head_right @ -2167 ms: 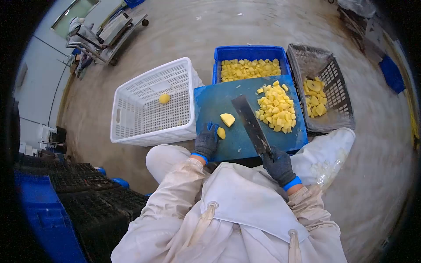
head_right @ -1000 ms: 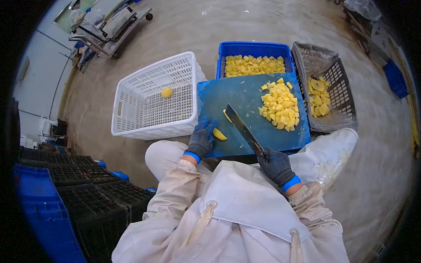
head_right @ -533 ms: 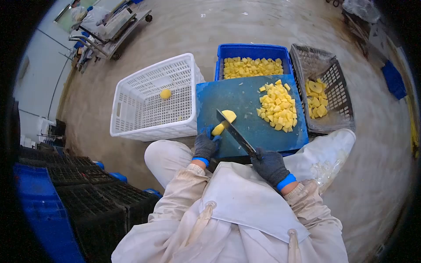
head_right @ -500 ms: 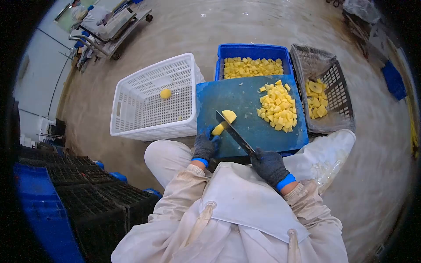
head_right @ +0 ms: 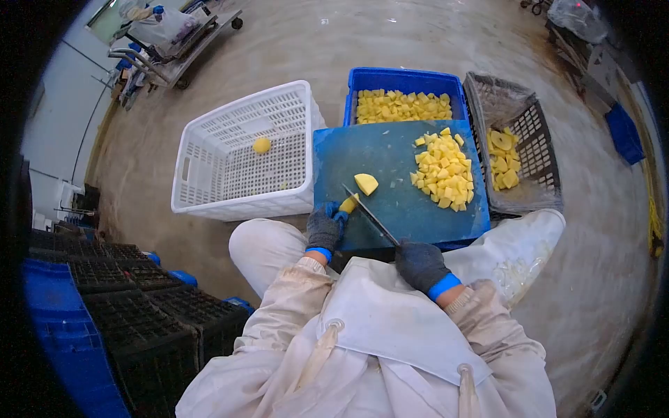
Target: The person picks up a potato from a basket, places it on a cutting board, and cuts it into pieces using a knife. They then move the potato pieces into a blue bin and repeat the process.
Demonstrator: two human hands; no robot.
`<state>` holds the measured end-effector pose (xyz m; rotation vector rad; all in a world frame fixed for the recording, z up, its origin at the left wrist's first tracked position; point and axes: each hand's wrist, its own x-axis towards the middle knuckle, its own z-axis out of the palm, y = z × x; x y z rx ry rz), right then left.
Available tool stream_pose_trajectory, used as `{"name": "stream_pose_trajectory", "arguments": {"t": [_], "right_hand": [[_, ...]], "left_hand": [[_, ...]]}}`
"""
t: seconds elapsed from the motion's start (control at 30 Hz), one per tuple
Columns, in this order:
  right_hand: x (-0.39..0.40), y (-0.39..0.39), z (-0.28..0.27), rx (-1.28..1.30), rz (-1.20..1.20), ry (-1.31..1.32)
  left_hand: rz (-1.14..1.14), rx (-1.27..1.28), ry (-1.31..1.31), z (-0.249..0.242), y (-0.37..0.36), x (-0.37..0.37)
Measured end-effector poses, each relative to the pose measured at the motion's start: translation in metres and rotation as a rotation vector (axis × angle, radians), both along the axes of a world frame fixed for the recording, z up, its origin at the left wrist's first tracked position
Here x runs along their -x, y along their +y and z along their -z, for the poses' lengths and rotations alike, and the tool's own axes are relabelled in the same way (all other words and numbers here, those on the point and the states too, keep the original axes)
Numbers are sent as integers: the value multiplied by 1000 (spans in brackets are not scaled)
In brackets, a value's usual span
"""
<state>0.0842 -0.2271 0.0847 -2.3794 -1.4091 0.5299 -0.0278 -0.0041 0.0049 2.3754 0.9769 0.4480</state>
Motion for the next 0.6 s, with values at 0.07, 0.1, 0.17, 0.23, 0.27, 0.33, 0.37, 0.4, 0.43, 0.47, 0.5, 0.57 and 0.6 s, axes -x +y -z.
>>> {"name": "stream_pose_trajectory", "arguments": {"t": [0.07,0.1,0.17,0.23,0.27,0.33,0.37,0.4,0.43,0.47,0.5,0.57,0.6], "right_hand": [[3,5,2,100,23,-24],[3,3,2,97,22,-28],[4,-1,0,-51,43,-22],[7,-4,-12,-35,38,-18],[11,-6,-17,-21,41,-11],[12,-7,-16,-34,26,-13],[12,-6,-16,-46,6,-16],[12,-6,-17,-47,6,-18],[13,-5,-18,-43,8,-15],[14,-4,-18,-38,9,-11],[14,-4,-15,-37,8,-10],[17,-2,-6,18,-49,-27],[18,0,-4,16,-47,-27]], "left_hand": [[-12,16,-4,2,0,-1],[-26,34,-5,3,0,0],[-33,42,-34,5,0,1],[-44,60,-53,11,-2,4],[-4,-4,-50,13,-1,5],[43,-75,-55,11,0,3],[13,-22,-35,6,0,3],[-19,33,-13,2,-1,3],[-19,32,-13,3,0,3],[-21,26,-18,4,0,2],[-23,19,-25,6,-1,2],[-20,23,-6,2,-2,2],[-16,24,10,-1,-2,1]]}}
